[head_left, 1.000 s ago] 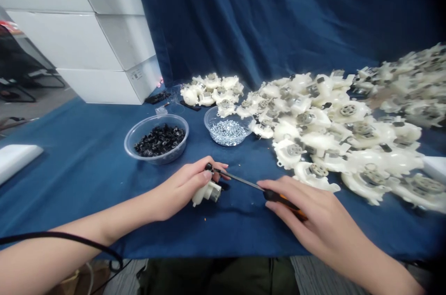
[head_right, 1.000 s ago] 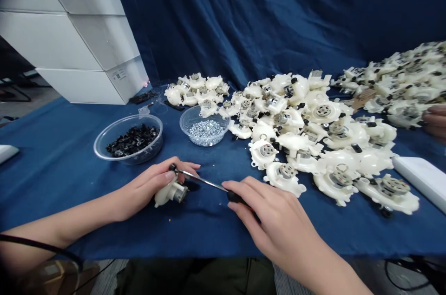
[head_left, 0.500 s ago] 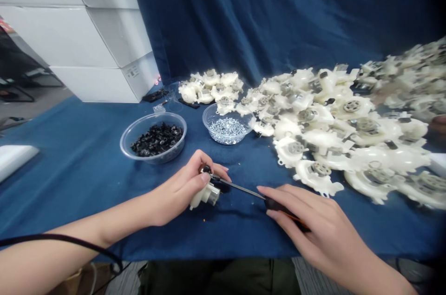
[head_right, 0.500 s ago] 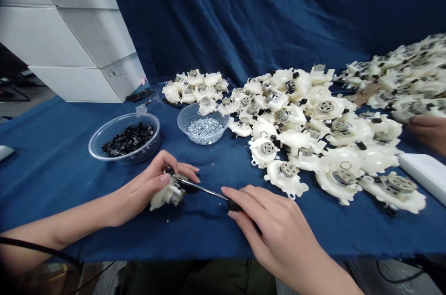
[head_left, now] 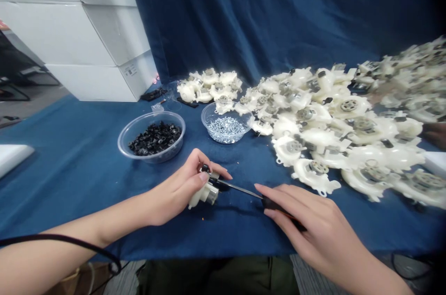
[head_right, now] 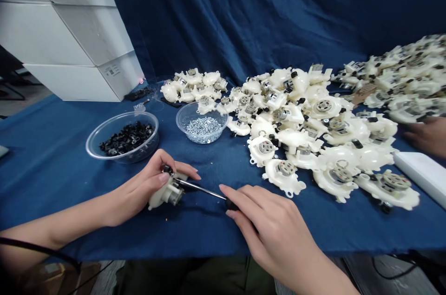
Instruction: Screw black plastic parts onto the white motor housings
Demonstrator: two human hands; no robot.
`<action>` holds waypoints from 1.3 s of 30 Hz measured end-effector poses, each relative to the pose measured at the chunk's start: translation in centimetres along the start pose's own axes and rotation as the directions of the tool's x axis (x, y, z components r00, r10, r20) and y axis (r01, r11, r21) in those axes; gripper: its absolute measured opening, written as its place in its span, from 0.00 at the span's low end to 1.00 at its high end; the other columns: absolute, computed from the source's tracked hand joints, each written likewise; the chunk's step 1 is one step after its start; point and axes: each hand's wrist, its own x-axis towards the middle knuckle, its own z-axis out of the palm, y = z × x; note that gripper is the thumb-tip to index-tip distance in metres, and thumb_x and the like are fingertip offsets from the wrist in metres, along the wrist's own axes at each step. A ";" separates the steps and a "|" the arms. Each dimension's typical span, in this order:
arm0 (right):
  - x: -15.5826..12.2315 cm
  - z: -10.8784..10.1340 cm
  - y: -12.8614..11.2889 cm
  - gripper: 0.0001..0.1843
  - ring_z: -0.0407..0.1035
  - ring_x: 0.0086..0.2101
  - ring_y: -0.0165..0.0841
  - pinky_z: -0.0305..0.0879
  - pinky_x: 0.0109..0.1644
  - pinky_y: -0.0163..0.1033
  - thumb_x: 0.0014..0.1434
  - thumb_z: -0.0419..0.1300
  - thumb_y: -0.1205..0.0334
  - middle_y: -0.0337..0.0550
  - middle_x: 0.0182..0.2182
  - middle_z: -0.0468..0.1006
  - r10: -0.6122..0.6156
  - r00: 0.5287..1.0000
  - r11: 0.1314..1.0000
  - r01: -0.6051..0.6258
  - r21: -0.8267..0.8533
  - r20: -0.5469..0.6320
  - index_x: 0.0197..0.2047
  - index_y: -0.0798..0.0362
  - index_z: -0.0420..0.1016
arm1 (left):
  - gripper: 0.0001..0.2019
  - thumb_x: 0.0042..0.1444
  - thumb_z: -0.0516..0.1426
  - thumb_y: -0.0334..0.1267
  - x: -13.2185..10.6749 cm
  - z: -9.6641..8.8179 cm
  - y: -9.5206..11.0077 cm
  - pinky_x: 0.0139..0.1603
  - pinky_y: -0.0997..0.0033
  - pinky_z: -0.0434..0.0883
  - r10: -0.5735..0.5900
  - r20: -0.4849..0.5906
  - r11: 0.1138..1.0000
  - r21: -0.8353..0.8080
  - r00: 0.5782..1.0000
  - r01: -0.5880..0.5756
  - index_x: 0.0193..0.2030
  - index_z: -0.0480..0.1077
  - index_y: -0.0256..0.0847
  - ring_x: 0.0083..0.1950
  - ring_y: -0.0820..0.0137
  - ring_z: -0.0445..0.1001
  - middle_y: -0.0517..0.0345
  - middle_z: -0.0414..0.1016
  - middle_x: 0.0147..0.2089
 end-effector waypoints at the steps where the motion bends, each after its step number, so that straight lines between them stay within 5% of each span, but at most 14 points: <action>1: 0.0 0.0 0.0 0.23 0.76 0.38 0.32 0.73 0.40 0.36 0.69 0.56 0.66 0.45 0.45 0.81 0.000 1.000 1.000 0.000 -0.001 0.006 0.66 0.45 0.69 | 0.11 0.71 0.46 0.50 0.0 0.0 0.0 0.69 0.46 0.60 0.004 0.003 1.000 0.005 1.000 -0.004 0.45 0.55 0.45 0.66 0.61 0.68 0.46 0.75 0.61; 24: -0.5 -0.1 -0.4 0.25 0.79 0.41 0.33 0.77 0.41 0.37 0.69 0.55 0.64 0.43 0.45 0.82 0.038 0.999 0.999 -0.038 0.014 0.004 0.68 0.44 0.65 | 0.12 0.70 0.46 0.51 0.0 0.1 -0.1 0.68 0.48 0.61 0.007 -0.008 1.000 -0.004 1.000 -0.007 0.45 0.57 0.45 0.65 0.61 0.69 0.47 0.76 0.59; 31: -0.7 -1.3 -1.2 0.15 0.81 0.37 0.29 0.77 0.35 0.30 0.69 0.56 0.49 0.36 0.42 0.83 0.345 0.911 0.918 -0.377 0.120 0.225 0.57 0.41 0.67 | 0.11 0.71 0.45 0.50 0.0 0.0 -0.1 0.69 0.45 0.59 0.007 0.008 1.000 0.009 1.000 -0.007 0.45 0.55 0.45 0.65 0.61 0.68 0.47 0.75 0.60; 35: -0.6 -1.3 -1.2 0.13 0.81 0.37 0.31 0.76 0.37 0.33 0.70 0.56 0.52 0.37 0.42 0.82 0.199 0.978 0.980 -0.200 0.003 0.063 0.55 0.42 0.69 | 0.12 0.71 0.45 0.51 0.0 0.0 0.0 0.66 0.48 0.61 -0.001 0.013 1.000 0.022 1.000 0.001 0.45 0.56 0.45 0.64 0.61 0.69 0.47 0.74 0.61; 39: -0.6 -1.2 -1.2 0.14 0.79 0.35 0.30 0.74 0.34 0.33 0.71 0.54 0.57 0.40 0.47 0.80 0.077 0.997 0.991 -0.076 -0.108 0.006 0.58 0.42 0.70 | 0.12 0.71 0.45 0.51 0.0 0.1 0.0 0.66 0.48 0.61 0.009 0.010 0.999 0.034 1.000 -0.009 0.45 0.57 0.45 0.63 0.61 0.69 0.49 0.75 0.60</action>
